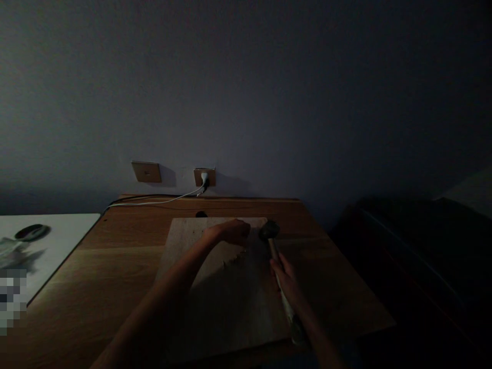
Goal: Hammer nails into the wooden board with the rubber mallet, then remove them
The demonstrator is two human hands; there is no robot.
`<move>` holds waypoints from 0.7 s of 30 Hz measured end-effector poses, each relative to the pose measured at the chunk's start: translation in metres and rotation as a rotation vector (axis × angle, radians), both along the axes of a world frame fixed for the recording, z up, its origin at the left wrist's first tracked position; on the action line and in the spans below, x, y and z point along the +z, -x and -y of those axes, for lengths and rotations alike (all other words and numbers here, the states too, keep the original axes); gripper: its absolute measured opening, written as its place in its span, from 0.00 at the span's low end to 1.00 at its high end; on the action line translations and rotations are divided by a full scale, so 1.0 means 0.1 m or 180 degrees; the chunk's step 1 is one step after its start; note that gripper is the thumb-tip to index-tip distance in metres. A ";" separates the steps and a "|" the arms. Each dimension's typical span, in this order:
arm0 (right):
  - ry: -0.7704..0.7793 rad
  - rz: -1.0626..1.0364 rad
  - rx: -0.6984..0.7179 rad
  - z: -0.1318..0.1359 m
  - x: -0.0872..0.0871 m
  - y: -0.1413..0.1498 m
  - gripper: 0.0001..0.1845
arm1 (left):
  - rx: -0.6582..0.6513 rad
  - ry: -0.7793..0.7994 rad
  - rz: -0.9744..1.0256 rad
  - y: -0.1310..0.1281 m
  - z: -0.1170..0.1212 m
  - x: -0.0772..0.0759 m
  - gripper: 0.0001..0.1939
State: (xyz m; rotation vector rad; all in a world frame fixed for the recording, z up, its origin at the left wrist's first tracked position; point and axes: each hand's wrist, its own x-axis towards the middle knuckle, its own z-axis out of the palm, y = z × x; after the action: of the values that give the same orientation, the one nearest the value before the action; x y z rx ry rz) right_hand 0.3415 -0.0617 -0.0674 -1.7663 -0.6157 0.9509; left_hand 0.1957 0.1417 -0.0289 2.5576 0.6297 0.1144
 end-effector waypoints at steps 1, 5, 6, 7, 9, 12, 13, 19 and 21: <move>-0.0018 0.0007 -0.0034 0.00 -0.01 0.00 0.42 | -0.0136 -0.0006 -0.0169 0.02 0.03 0.04 0.13; -0.0089 0.0120 0.0130 0.00 0.00 0.00 0.42 | -0.0404 -0.0215 -0.0670 0.00 0.19 0.13 0.10; -0.0087 0.0150 0.0213 0.01 0.01 0.00 0.42 | -0.0418 -0.0257 -0.0711 -0.02 0.22 0.14 0.09; -0.0076 0.0175 0.0269 0.01 0.02 0.00 0.43 | -0.0414 -0.0274 -0.0702 -0.03 0.24 0.15 0.09; -0.0056 0.0181 0.0302 0.01 0.01 0.00 0.42 | -0.0340 -0.0276 -0.0573 -0.04 0.23 0.16 0.11; -0.0112 0.0165 0.0192 0.01 -0.01 -0.02 0.37 | -0.0076 -0.0294 -0.0227 0.01 0.11 0.17 0.12; -0.0133 0.0154 0.0162 0.01 -0.02 -0.02 0.36 | 0.0034 -0.0289 -0.0085 0.03 0.06 0.16 0.12; -0.0222 0.0187 0.0163 0.01 0.00 -0.02 0.33 | 0.0459 -0.0072 0.0547 0.11 -0.13 0.02 0.14; -0.0200 0.0162 0.0139 0.01 0.03 0.00 0.31 | 0.0515 0.0005 0.0660 0.10 -0.13 -0.05 0.13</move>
State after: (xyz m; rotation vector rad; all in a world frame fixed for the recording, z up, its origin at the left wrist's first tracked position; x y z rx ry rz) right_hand 0.3417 -0.0631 -0.0642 -1.7319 -0.7118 0.9089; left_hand 0.1858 0.1545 -0.0339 2.4481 0.7528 0.4280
